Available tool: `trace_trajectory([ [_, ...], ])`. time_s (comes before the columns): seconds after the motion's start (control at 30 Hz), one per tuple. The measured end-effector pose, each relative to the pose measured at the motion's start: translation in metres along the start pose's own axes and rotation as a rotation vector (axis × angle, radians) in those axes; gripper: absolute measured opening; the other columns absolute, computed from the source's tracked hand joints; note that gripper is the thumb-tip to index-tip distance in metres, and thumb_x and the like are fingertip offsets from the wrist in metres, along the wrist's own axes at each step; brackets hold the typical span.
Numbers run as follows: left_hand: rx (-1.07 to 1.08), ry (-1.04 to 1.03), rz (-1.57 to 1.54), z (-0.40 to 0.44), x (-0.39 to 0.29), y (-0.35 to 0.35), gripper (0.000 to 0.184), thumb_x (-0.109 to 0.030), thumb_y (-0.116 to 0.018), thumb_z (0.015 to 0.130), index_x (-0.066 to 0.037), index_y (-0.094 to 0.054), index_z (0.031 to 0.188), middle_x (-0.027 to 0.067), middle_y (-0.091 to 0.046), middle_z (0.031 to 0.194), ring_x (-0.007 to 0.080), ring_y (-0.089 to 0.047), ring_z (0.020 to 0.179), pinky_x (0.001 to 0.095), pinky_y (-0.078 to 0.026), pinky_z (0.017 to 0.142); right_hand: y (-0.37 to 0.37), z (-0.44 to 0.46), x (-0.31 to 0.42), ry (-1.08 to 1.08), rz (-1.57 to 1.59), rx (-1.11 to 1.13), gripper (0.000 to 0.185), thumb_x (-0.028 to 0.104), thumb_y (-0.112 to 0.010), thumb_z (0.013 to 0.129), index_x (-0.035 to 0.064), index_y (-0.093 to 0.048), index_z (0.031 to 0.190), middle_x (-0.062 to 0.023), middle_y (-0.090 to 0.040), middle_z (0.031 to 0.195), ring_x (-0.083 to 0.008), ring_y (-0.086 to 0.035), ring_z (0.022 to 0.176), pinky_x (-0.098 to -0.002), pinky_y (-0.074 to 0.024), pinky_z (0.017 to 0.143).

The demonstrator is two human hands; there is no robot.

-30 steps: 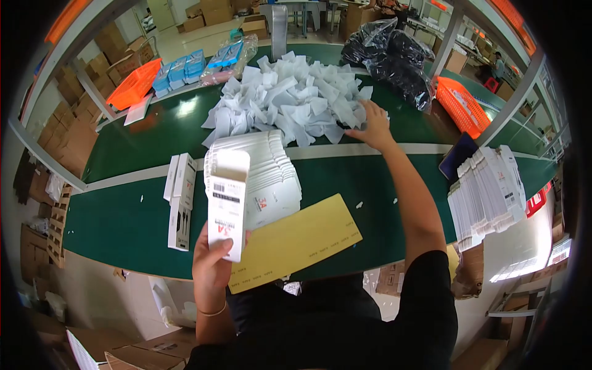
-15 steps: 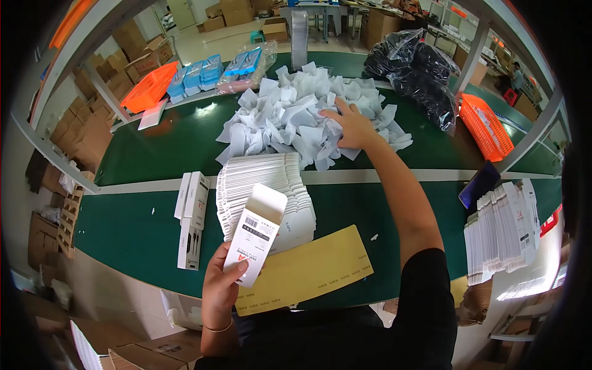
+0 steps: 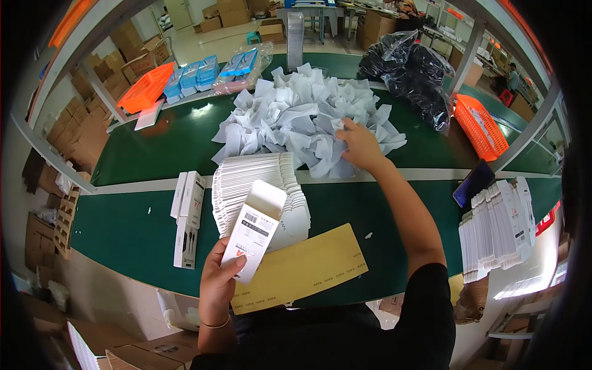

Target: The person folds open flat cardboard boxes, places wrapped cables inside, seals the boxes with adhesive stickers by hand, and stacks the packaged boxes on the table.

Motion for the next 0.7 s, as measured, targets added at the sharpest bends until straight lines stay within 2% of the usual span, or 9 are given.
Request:
trace_trajectory([
  [0.1, -0.018, 0.012, 0.001, -0.002, -0.003, -0.005, 0.050, 0.002, -0.064, 0.088, 0.003, -0.047, 0.136, 0.0237, -0.066, 0.122, 0.0326, -0.071, 0.096, 0.0387, -0.059, 0.084, 0.030, -0.028, 0.008, -0.065, 0.049, 0.023, 0.038, 0.003, -0.074, 0.065, 0.0128, -0.068, 0.101, -0.0070, -0.053, 0.138, -0.0347, -0.058, 0.105, -0.0377, -0.0530, 0.086],
  [0.27, 0.037, 0.009, -0.067, -0.005, -0.003, -0.020, 0.050, 0.007, -0.061, 0.088, 0.004, -0.047, 0.136, 0.0211, -0.065, 0.124, 0.0297, -0.069, 0.104, 0.0351, -0.053, 0.093, 0.058, -0.086, 0.024, -0.123, -0.005, 0.042, 0.045, 0.003, -0.076, 0.064, 0.0132, -0.068, 0.107, -0.0081, -0.051, 0.142, -0.0354, -0.057, 0.108, -0.0386, -0.0524, 0.089],
  [0.47, 0.071, 0.022, -0.050, -0.010, 0.004, -0.029, 0.049, 0.006, -0.059, 0.091, 0.002, -0.044, 0.137, 0.0228, -0.063, 0.127, 0.0307, -0.069, 0.104, 0.0361, -0.054, 0.093, 0.099, -0.150, 0.054, -0.204, -0.038, 0.084, 0.047, 0.001, -0.075, 0.067, 0.0126, -0.066, 0.112, -0.0085, -0.051, 0.142, -0.0341, -0.057, 0.110, -0.0390, -0.0526, 0.090],
  [0.63, 0.085, 0.176, -0.139, -0.011, 0.022, -0.019, 0.058, 0.003, -0.058, 0.092, -0.001, -0.040, 0.147, 0.0225, -0.061, 0.135, 0.0331, -0.068, 0.109, 0.0385, -0.055, 0.091, 0.133, -0.191, 0.058, -0.053, -0.057, -0.061, 0.047, 0.003, -0.075, 0.071, 0.0097, -0.065, 0.116, -0.0095, -0.054, 0.137, -0.0310, -0.057, 0.108, -0.0387, -0.0523, 0.089],
  [0.7, 0.122, 0.201, -0.064, -0.012, 0.028, -0.023, 0.054, 0.003, -0.057, 0.094, 0.000, -0.040, 0.145, 0.0229, -0.062, 0.132, 0.0307, -0.069, 0.107, 0.0366, -0.054, 0.091, 0.137, -0.201, 0.056, -0.164, 0.092, -0.132, 0.046, 0.004, -0.075, 0.073, 0.0079, -0.064, 0.118, -0.0097, -0.057, 0.133, -0.0297, -0.058, 0.108, -0.0384, -0.0517, 0.090],
])
Point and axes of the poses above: each hand's wrist, its own z-axis towards the middle knuckle, its own y-axis out of the back of the hand, x = y × z, the point moved 2 cm from there along z, towards the middle knuckle
